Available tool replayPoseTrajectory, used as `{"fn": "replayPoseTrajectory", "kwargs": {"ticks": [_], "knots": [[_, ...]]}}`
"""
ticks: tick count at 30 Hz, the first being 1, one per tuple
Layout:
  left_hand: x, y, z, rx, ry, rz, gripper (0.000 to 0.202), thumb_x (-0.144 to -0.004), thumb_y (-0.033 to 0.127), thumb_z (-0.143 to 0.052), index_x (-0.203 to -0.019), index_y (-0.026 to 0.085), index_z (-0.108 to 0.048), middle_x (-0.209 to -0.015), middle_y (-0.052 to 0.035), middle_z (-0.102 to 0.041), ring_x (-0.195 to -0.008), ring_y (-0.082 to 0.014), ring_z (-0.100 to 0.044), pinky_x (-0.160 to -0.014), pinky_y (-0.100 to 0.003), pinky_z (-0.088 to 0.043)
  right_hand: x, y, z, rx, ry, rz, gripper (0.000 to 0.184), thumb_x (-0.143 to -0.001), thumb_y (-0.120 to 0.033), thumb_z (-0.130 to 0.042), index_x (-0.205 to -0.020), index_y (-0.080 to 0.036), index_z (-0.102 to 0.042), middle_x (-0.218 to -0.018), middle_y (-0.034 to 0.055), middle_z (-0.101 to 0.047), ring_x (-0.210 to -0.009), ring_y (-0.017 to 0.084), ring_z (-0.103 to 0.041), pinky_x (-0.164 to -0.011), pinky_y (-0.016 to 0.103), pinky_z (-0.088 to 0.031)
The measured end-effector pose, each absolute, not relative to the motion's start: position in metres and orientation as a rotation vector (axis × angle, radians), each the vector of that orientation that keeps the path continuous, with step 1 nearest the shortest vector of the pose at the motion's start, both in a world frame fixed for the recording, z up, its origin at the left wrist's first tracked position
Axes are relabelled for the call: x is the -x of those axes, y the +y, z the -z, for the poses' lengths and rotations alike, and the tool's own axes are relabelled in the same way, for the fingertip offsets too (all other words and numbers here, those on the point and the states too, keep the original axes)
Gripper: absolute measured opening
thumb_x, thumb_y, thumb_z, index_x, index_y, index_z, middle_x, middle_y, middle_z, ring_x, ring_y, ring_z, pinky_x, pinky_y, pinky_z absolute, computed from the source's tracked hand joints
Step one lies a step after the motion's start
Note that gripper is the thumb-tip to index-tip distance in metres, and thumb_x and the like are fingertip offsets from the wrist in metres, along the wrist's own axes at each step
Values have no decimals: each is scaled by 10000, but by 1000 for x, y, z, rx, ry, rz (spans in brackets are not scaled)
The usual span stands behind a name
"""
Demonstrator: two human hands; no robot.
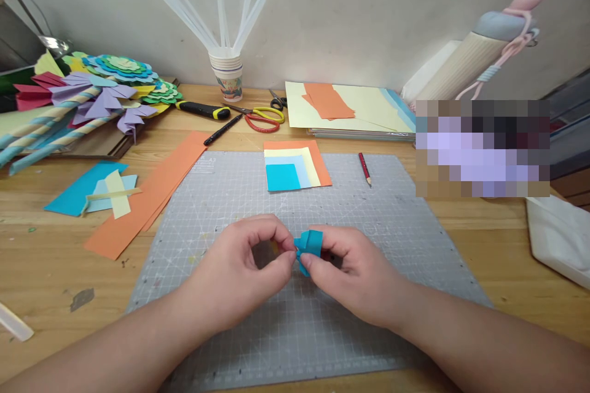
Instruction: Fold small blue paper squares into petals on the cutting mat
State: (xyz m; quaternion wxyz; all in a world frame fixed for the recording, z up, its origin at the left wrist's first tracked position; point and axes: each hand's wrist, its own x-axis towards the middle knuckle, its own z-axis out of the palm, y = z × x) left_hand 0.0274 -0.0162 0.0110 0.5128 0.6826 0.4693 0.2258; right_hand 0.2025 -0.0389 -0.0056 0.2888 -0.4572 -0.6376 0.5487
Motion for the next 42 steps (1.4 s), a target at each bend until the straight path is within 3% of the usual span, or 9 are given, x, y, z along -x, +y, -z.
{"fn": "replayPoseTrajectory", "kwargs": {"ticks": [5, 12, 21, 30, 35, 42], "knots": [[-27, -19, -11, -1681, 1164, -537, 110, -741, 159, -544, -638, 194, -560, -671, 23, -588, -681, -145, -538, -643, -264, -412, -204, -42, 6, 1218, -1817, -1362, 205, -840, -139, -465, -654, -202, -406, -603, -51, -385, -567, 101, -349, -523, 238, -305], [-28, -26, -12, -1879, 1279, -550, 143, -685, 145, -565, -568, 202, -508, -586, 33, -572, -623, -149, -527, -652, -299, -395, -202, -49, 8, 1215, -2077, -942, 273, -823, -144, -496, -629, -207, -314, -578, -52, -361, -566, 112, -357, -574, 276, -299], [-23, -14, -11, -1277, 1072, -563, 177, -822, 322, -594, -721, 195, -665, -761, -7, -674, -750, -167, -595, -717, -282, -457, -203, -42, 6, 1271, -1434, -1590, 179, -853, -255, -503, -684, -198, -492, -641, -20, -488, -592, 119, -456, -551, 252, -386], [-21, -9, -11, -1046, 935, -501, 84, -773, 259, -692, -709, 205, -690, -729, 26, -718, -744, -140, -628, -752, -264, -465, -206, -44, 10, 1208, -1428, -1620, 209, -877, -276, -517, -685, -198, -491, -659, -22, -435, -610, 119, -422, -565, 250, -414], [-22, -11, -11, -1053, 1005, -514, 106, -720, 261, -722, -661, 193, -664, -672, 32, -681, -666, -127, -584, -675, -250, -440, -206, -45, 11, 1165, -1477, -1595, 207, -887, -289, -527, -703, -195, -509, -676, -16, -440, -625, 122, -420, -582, 249, -435], [-21, -11, -10, -1046, 937, -503, 125, -787, 289, -684, -704, 196, -676, -708, 41, -687, -703, -107, -585, -717, -227, -437, -207, -45, 12, 1176, -1397, -1624, 191, -883, -306, -533, -728, -196, -547, -676, -8, -467, -628, 128, -440, -582, 256, -448]]}}
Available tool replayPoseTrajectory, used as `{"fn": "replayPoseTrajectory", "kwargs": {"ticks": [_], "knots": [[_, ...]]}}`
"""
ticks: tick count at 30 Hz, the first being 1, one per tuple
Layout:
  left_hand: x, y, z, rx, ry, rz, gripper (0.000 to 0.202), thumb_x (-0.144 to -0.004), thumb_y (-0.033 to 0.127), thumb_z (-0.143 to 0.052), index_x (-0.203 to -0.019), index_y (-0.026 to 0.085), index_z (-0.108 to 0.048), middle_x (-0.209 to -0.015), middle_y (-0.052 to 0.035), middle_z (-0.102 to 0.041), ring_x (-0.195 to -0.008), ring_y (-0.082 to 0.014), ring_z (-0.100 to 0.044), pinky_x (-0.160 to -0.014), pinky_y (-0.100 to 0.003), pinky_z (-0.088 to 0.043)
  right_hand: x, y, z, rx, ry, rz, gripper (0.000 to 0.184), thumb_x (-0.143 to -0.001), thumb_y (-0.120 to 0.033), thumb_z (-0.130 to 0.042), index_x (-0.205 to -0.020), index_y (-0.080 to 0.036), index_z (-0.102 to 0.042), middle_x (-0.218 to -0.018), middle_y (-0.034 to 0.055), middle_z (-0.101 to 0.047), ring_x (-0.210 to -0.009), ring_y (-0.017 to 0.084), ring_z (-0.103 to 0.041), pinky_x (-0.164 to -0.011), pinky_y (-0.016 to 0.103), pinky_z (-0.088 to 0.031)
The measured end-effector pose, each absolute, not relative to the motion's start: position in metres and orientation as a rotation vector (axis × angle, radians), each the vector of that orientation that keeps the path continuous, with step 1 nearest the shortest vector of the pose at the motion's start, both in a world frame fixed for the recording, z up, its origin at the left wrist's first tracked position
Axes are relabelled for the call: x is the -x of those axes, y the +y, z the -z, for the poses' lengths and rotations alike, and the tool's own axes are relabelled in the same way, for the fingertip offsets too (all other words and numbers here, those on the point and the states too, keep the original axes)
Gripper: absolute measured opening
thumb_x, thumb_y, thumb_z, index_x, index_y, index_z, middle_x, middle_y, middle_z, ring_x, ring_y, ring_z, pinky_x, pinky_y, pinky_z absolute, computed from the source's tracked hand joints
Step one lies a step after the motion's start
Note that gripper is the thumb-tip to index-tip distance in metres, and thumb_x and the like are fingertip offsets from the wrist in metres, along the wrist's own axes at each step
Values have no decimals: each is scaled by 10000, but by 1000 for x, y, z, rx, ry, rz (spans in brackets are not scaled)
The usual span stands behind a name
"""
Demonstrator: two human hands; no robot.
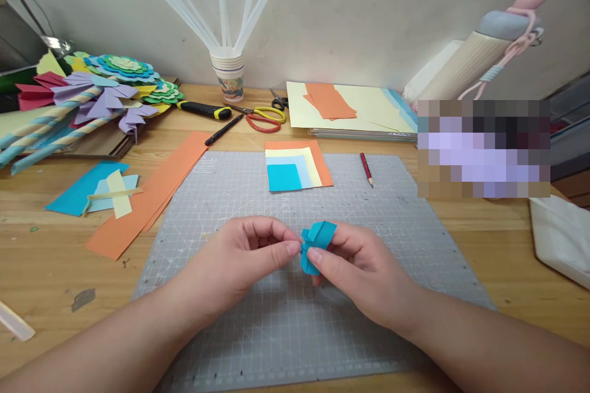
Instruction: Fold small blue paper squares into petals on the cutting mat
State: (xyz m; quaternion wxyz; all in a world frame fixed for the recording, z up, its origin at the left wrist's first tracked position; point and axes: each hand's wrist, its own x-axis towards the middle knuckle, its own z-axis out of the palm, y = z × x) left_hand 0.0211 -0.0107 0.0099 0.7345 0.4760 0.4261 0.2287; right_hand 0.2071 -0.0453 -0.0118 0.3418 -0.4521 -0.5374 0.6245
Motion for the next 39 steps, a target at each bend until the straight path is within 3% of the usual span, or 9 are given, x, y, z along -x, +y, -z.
{"fn": "replayPoseTrajectory", "kwargs": {"ticks": [17, 24, 29, 39], "knots": [[-20, -10, -9, -1090, 915, -485, 131, -809, 275, -670, -711, 194, -643, -731, 42, -681, -729, -112, -578, -710, -230, -419, -206, -44, 10, 1130, -1447, -1637, 194, -888, -275, -511, -712, -192, -516, -658, -25, -428, -604, 115, -394, -555, 241, -365], [-20, -12, -9, -1255, 956, -519, 151, -820, 251, -621, -685, 187, -607, -698, 35, -583, -683, -119, -482, -652, -247, -373, -203, -42, 7, 1058, -1448, -1667, 196, -874, -231, -508, -685, -186, -486, -643, -28, -423, -601, 111, -383, -544, 240, -329], [-22, -14, -11, -1354, 1004, -548, 165, -821, 254, -608, -670, 186, -601, -705, 23, -601, -705, -134, -519, -673, -258, -395, -205, -43, 10, 1035, -1442, -1648, 224, -903, -278, -506, -700, -186, -489, -662, -25, -433, -616, 114, -390, -565, 249, -342], [-21, -15, -9, -1383, 992, -579, 103, -810, 249, -606, -723, 193, -597, -740, 19, -582, -742, -145, -518, -703, -273, -407, -204, -41, 4, 1055, -1480, -1649, 250, -893, -228, -487, -650, -189, -445, -624, -42, -412, -586, 100, -356, -538, 240, -301]]}}
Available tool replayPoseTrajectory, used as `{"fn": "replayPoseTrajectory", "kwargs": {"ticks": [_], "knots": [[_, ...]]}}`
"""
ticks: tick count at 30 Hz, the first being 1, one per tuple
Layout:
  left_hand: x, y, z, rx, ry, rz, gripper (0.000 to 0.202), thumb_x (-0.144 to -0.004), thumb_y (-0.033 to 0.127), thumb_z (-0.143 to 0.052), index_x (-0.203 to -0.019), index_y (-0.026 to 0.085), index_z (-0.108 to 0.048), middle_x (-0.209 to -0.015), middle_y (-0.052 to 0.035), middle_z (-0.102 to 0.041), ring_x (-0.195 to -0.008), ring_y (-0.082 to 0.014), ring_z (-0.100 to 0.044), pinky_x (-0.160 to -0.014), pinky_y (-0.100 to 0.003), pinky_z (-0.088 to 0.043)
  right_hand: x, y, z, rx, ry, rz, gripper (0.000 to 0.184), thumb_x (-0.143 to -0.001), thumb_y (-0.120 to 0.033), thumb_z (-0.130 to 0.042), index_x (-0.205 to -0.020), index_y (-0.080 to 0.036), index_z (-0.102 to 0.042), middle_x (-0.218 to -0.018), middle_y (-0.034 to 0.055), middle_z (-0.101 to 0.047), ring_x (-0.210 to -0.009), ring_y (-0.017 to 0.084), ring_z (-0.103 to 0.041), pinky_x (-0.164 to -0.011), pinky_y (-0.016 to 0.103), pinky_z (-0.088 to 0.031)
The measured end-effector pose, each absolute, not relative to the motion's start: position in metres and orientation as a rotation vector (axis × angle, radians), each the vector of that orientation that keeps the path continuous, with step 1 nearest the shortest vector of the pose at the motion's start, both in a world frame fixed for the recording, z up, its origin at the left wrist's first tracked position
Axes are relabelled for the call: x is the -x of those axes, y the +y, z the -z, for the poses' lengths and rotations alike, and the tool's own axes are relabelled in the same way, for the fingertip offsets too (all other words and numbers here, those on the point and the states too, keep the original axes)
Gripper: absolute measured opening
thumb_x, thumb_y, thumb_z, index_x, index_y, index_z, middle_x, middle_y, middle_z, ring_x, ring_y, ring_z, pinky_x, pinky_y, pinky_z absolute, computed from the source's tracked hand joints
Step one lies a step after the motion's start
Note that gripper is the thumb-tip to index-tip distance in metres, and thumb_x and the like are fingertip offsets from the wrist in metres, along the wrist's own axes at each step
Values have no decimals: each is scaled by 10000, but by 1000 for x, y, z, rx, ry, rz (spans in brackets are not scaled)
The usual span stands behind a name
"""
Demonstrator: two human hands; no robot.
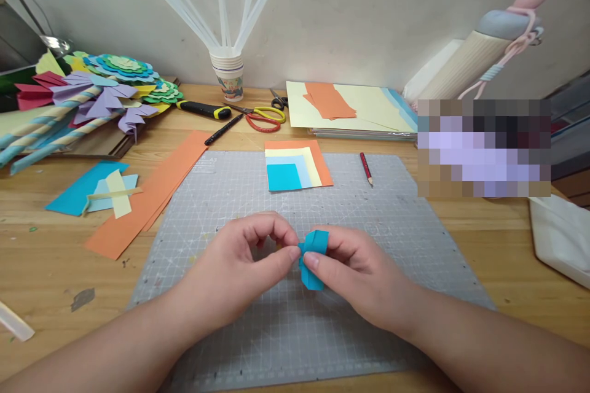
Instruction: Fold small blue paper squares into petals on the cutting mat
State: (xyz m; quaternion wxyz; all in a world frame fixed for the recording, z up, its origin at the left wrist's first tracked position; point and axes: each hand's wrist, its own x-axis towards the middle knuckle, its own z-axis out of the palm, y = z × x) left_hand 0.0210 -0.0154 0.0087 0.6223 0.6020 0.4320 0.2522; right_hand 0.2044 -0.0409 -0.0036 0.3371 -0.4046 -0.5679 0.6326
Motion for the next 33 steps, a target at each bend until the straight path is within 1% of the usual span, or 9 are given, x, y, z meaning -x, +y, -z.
{"fn": "replayPoseTrajectory", "kwargs": {"ticks": [3, 7, 11, 14, 18, 21, 26, 30, 33], "knots": [[-22, -15, -8, -1343, 1011, -562, 90, -814, 256, -608, -747, 196, -612, -740, 19, -587, -731, -145, -514, -695, -277, -408, -205, -40, 4, 1096, -1455, -1608, 235, -882, -224, -503, -656, -189, -450, -624, -43, -427, -587, 100, -377, -543, 239, -314], [-23, -13, -8, -1178, 988, -551, 84, -810, 268, -626, -776, 195, -649, -780, 16, -628, -756, -142, -543, -720, -269, -418, -204, -40, 3, 1104, -1416, -1656, 227, -864, -193, -502, -641, -187, -458, -600, -50, -413, -562, 92, -352, -520, 229, -302], [-19, -10, -6, -1100, 934, -543, 141, -826, 312, -644, -765, 193, -691, -753, 21, -644, -727, -121, -533, -726, -250, -403, -204, -39, 1, 1082, -1352, -1710, 175, -841, -188, -512, -666, -184, -497, -602, -50, -429, -554, 88, -356, -515, 224, -304], [-16, -8, -3, -1050, 896, -521, 167, -818, 340, -672, -749, 191, -702, -699, 30, -618, -681, -107, -492, -692, -243, -378, -205, -39, 1, 1068, -1341, -1738, 151, -830, -204, -520, -682, -178, -518, -611, -44, -440, -563, 90, -375, -525, 227, -318], [-14, -7, 0, -991, 838, -456, 161, -797, 342, -709, -732, 195, -704, -634, 48, -562, -632, -93, -436, -649, -241, -342, -205, -38, 0, 1063, -1344, -1791, 194, -829, -209, -513, -641, -181, -472, -591, -43, -436, -558, 90, -383, -521, 227, -326], [-14, -6, -1, -970, 835, -426, 143, -772, 341, -733, -773, 200, -713, -660, 45, -582, -644, -94, -434, -654, -243, -336, -205, -39, 0, 1061, -1375, -1784, 223, -827, -199, -506, -617, -186, -432, -582, -48, -421, -549, 84, -362, -511, 222, -310], [-15, -8, -4, -974, 890, -398, 144, -736, 311, -755, -753, 186, -686, -701, 29, -614, -674, -106, -457, -671, -251, -337, -205, -41, 0, 1073, -1469, -1726, 225, -824, -196, -508, -622, -194, -411, -585, -53, -392, -549, 88, -330, -501, 226, -289], [-14, -8, -4, -987, 921, -405, 142, -738, 310, -746, -749, 189, -672, -680, 35, -586, -656, -107, -434, -648, -250, -322, -206, -41, 0, 1091, -1498, -1684, 250, -856, -249, -500, -630, -198, -405, -597, -46, -387, -560, 97, -334, -508, 236, -293], [-14, -7, -4, -1007, 900, -402, 150, -767, 337, -718, -746, 193, -682, -653, 37, -565, -642, -110, -424, -638, -255, -321, -207, -41, 1, 1109, -1506, -1659, 253, -860, -254, -483, -626, -200, -404, -595, -43, -381, -561, 102, -339, -508, 241, -296]]}}
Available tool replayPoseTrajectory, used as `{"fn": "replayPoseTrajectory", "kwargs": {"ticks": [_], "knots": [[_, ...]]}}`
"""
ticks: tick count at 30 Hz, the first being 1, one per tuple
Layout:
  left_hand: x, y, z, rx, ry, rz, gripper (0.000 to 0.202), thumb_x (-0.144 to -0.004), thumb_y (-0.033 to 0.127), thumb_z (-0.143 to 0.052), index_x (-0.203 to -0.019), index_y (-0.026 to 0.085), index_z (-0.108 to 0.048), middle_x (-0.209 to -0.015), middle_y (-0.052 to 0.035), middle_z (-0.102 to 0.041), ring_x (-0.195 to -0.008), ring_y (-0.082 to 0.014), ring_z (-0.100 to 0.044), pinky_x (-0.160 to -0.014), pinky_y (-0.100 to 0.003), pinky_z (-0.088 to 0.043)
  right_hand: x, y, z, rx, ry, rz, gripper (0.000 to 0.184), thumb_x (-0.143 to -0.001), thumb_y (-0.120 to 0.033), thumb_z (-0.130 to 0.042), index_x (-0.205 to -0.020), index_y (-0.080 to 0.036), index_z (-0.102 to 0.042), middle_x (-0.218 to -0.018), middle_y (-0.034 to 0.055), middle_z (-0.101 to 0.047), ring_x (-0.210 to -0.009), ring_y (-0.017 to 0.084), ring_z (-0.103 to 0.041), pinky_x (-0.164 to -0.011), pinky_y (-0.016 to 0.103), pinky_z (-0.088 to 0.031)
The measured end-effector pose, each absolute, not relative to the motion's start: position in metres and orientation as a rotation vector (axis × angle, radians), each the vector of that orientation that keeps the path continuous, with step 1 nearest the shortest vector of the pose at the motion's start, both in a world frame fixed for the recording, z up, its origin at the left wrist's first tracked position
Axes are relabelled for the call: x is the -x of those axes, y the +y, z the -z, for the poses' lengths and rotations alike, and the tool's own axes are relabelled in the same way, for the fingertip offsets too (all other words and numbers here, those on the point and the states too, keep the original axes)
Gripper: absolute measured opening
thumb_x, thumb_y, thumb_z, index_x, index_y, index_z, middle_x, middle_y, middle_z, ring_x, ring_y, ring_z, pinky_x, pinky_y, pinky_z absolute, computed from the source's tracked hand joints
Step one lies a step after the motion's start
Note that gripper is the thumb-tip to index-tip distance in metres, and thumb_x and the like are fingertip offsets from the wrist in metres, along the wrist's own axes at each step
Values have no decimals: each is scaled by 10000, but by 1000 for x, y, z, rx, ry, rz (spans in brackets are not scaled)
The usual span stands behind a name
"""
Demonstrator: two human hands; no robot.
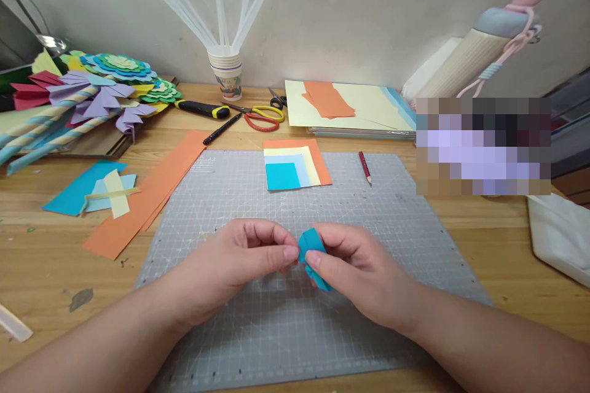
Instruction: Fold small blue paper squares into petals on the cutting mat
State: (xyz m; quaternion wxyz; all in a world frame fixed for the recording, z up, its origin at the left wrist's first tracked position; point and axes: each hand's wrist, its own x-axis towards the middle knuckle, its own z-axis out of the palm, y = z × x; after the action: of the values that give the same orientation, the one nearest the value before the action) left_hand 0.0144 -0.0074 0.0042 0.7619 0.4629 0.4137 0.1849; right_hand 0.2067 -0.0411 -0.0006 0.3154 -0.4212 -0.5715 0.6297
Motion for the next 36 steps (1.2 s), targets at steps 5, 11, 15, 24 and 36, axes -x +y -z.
{"fn": "replayPoseTrajectory", "kwargs": {"ticks": [5, 11, 15, 24, 36], "knots": [[-15, -8, -5, -1019, 914, -371, 141, -753, 328, -727, -758, 193, -689, -671, 35, -569, -645, -112, -429, -634, -252, -319, -205, -41, 0, 1132, -1529, -1631, 249, -846, -229, -478, -619, -203, -379, -595, -47, -365, -557, 99, -325, -506, 242, -286], [-17, -8, -6, -1031, 934, -351, 146, -739, 318, -721, -746, 180, -672, -667, 36, -562, -626, -103, -410, -613, -247, -309, -205, -41, -1, 1130, -1592, -1558, 256, -832, -191, -479, -602, -203, -369, -589, -50, -357, -561, 98, -323, -512, 239, -288], [-19, -7, -7, -1053, 947, -351, 140, -730, 304, -707, -734, 177, -647, -651, 39, -545, -605, -103, -398, -588, -248, -297, -205, -42, 1, 1122, -1607, -1554, 235, -837, -181, -479, -617, -199, -399, -594, -51, -370, -562, 97, -324, -510, 237, -288], [-21, -8, -8, -1077, 955, -339, 150, -729, 294, -677, -719, 172, -592, -633, 51, -500, -597, -100, -362, -575, -241, -275, -204, -41, 0, 1119, -1652, -1506, 219, -831, -162, -474, -623, -199, -414, -595, -51, -359, -566, 99, -316, -519, 239, -293], [-22, -10, -10, -1184, 1047, -313, 115, -732, 264, -639, -705, 170, -578, -610, 48, -471, -580, -102, -358, -543, -239, -271, -204, -42, 1, 1142, -1639, -1582, 226, -839, -168, -480, -624, -197, -417, -594, -52, -392, -567, 98, -344, -529, 234, -309]]}}
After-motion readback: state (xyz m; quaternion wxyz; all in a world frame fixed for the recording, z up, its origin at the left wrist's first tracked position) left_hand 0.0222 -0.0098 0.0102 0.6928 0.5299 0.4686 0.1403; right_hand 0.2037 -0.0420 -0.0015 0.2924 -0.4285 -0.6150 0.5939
